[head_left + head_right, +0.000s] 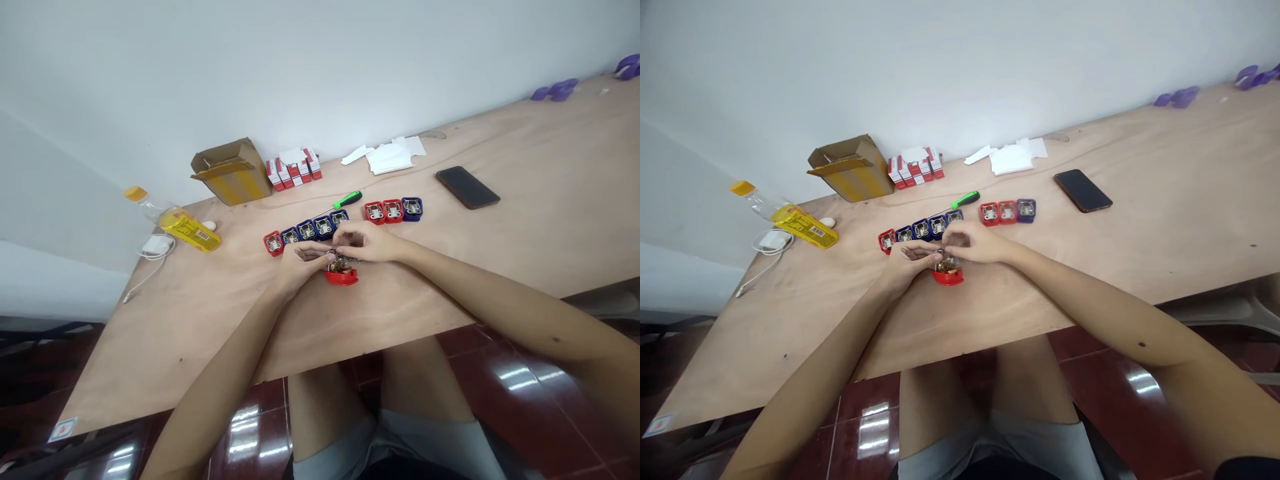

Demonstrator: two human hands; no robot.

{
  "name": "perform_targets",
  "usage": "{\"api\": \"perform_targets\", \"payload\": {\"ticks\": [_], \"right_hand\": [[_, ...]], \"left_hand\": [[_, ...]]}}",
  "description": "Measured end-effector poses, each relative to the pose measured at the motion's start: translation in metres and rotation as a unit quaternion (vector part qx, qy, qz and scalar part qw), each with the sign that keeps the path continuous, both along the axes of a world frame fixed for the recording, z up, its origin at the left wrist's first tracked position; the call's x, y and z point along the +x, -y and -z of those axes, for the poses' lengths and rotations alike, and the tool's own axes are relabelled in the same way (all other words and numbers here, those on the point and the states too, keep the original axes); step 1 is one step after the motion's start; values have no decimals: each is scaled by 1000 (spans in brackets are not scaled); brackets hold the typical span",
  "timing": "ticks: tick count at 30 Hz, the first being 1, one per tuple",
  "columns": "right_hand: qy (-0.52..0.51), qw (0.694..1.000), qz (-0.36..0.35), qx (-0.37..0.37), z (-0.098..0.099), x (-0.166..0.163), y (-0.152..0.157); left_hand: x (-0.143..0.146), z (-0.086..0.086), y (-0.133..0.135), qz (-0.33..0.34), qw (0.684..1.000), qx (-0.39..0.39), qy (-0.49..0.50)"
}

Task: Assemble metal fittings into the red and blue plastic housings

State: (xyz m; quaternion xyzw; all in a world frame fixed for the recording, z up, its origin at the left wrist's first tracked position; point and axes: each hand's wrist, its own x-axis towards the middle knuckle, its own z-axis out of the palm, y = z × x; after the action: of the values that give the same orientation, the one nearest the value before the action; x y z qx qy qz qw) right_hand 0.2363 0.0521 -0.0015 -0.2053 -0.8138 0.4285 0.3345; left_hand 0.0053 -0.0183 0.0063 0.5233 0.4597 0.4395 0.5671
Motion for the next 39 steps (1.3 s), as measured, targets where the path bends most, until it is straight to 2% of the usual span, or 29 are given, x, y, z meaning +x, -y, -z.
{"api": "perform_targets", "payload": {"ticks": [6,15,20,23,30,33,37,39], "right_hand": [[22,998,-43,-29,2,0,0],[35,996,-46,-61,0,3,-2],[44,997,-28,-50,-1,3,-2],[48,998,-30,-27,0,4,-3],[63,992,-20,108,6,3,-9],[57,990,2,131,5,2,-9],[-20,995,64,73,-3,2,-2],[-53,997,54,31,-7,0,2]], "left_hand": [[-1,1,-1,6,1000,6,-2],[-2,5,-1,14,1000,13,-2],[-2,6,-2,15,1000,25,5],[-2,6,-2,13,999,28,6],[-2,6,-2,6,1000,24,11],[-1,5,-2,-8,999,37,11],[0,6,-2,-67,996,51,34],[1,6,-2,-93,993,64,44]]}}
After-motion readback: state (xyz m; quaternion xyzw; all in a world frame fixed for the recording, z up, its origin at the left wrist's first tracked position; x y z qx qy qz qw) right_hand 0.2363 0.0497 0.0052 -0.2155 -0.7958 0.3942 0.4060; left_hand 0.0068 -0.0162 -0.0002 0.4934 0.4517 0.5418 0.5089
